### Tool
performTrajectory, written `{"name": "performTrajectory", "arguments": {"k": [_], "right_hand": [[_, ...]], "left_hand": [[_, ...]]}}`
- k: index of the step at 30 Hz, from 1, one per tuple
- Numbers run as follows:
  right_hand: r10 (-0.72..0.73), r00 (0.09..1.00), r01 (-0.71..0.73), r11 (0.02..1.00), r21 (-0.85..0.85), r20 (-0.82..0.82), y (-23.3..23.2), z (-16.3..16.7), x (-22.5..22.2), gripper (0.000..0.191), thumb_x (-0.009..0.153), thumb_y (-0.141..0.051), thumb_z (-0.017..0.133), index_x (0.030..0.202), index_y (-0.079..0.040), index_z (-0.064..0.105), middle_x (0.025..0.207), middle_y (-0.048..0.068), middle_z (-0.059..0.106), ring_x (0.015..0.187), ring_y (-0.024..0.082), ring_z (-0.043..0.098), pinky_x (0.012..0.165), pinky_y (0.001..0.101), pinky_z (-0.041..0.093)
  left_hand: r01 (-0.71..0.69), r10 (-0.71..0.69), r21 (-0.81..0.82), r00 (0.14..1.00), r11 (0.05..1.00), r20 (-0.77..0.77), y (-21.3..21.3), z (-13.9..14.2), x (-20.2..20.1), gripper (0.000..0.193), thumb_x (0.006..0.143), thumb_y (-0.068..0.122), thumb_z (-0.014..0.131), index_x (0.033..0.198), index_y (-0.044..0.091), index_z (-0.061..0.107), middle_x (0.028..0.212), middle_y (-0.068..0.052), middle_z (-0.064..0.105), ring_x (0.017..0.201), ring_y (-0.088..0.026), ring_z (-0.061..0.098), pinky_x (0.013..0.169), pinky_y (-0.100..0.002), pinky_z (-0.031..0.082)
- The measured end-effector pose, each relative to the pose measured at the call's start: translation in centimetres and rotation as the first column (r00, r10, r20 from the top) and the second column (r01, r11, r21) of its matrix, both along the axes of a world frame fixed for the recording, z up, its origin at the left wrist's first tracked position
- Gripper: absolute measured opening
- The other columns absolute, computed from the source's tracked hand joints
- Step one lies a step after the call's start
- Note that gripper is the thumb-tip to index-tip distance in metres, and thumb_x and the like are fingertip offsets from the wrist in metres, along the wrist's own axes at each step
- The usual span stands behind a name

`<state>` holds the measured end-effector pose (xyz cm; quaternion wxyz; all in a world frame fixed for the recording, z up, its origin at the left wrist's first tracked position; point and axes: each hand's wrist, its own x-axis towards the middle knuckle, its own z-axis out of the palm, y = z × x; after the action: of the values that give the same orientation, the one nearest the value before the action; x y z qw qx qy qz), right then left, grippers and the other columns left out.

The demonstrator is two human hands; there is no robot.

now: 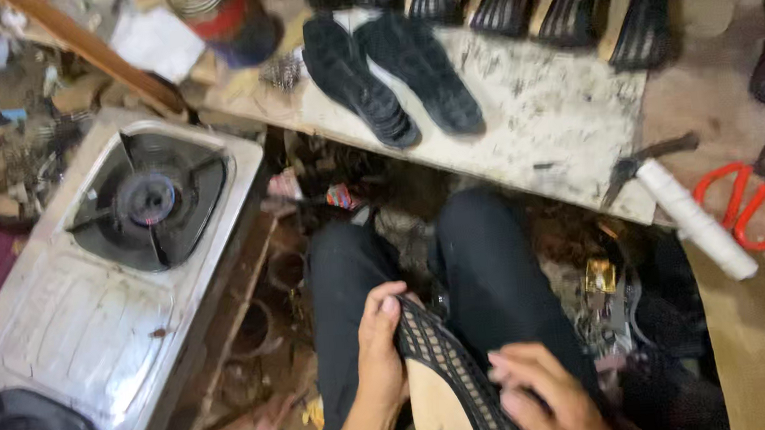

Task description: The person takes rubber shoe soles from a shelf and holds them over a lit gas stove burner to heat and soften them. They then align each heated sole onto a shoe upper resting on their lap and press the sole edge firmly along its length with a handheld tool to bond it, working on shoes one at a time.

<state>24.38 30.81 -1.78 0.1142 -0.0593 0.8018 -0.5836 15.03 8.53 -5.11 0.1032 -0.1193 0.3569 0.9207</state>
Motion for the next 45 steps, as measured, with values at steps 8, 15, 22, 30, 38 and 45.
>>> {"name": "performTrajectory", "arguments": {"k": [8, 15, 22, 30, 38, 45], "right_hand": [[-0.185, 0.962, 0.205, 0.975, -0.083, 0.203, -2.7, 0.0, -1.4, 0.016, 0.098, -0.014, 0.063, 0.099, 0.000, 0.070, 0.082, 0.004, 0.058, 0.070, 0.010, 0.050, 0.064, 0.0252, 0.042], [-0.268, 0.936, 0.301, 0.946, -0.123, 0.230, -4.6, 0.2, -2.8, 0.025, 0.094, -0.018, 0.070, 0.078, -0.002, 0.059, 0.067, -0.002, 0.049, 0.062, 0.006, 0.042, 0.054, 0.0267, 0.036], [-0.272, 0.930, 0.293, 0.955, -0.054, 0.248, -5.2, -0.6, -4.1, 0.036, 0.095, -0.021, 0.075, 0.071, -0.001, 0.057, 0.063, -0.004, 0.045, 0.059, 0.005, 0.038, 0.049, 0.0285, 0.032], [-0.212, 0.917, 0.310, 0.912, -0.270, 0.338, -5.1, 0.1, -2.8, 0.018, 0.094, -0.020, 0.069, 0.093, -0.002, 0.064, 0.078, -0.004, 0.060, 0.071, 0.003, 0.054, 0.061, 0.0220, 0.044], [-0.167, 0.905, 0.276, 0.931, -0.240, 0.392, -3.8, -3.0, -1.6, 0.019, 0.095, -0.016, 0.069, 0.103, 0.001, 0.067, 0.084, 0.001, 0.063, 0.076, 0.006, 0.057, 0.067, 0.0233, 0.047], [-0.130, 0.786, 0.363, 0.888, -0.282, 0.604, -0.3, -2.7, 1.6, 0.039, 0.094, -0.015, 0.055, 0.128, 0.003, 0.065, 0.112, 0.013, 0.072, 0.105, 0.016, 0.072, 0.094, 0.0317, 0.054]], "left_hand": [[0.077, -0.069, 0.062, 0.991, 0.995, -0.113, 0.8, 1.2, 1.2, 0.037, 0.100, 0.034, 0.059, 0.119, 0.003, 0.053, 0.092, -0.014, 0.063, 0.082, -0.026, 0.068, 0.075, -0.038, 0.058], [0.070, -0.076, -0.041, 0.986, 0.997, -0.151, 0.6, 1.4, 2.0, 0.035, 0.101, 0.032, 0.058, 0.116, 0.002, 0.052, 0.091, -0.014, 0.062, 0.082, -0.024, 0.067, 0.078, -0.038, 0.057], [0.016, -0.082, -0.246, 0.962, 0.969, -0.261, 0.7, 1.0, 3.1, 0.030, 0.104, 0.025, 0.059, 0.119, -0.001, 0.055, 0.100, -0.014, 0.063, 0.090, -0.018, 0.061, 0.084, -0.032, 0.051], [0.053, -0.073, -0.145, 0.989, 0.988, -0.132, 0.7, 1.5, 3.0, 0.027, 0.098, 0.024, 0.055, 0.113, 0.002, 0.053, 0.090, -0.012, 0.064, 0.081, -0.020, 0.065, 0.077, -0.033, 0.053], [0.027, -0.039, -0.100, 0.992, 0.995, -0.121, 0.2, 0.5, 2.9, 0.028, 0.098, 0.027, 0.056, 0.110, 0.002, 0.055, 0.090, -0.013, 0.063, 0.082, -0.021, 0.064, 0.077, -0.035, 0.054], [-0.144, 0.132, 0.173, 0.988, 0.974, 0.081, -0.8, -1.0, 0.8, 0.029, 0.100, 0.038, 0.052, 0.106, 0.009, 0.055, 0.084, -0.010, 0.060, 0.075, -0.026, 0.064, 0.068, -0.041, 0.055]]}}
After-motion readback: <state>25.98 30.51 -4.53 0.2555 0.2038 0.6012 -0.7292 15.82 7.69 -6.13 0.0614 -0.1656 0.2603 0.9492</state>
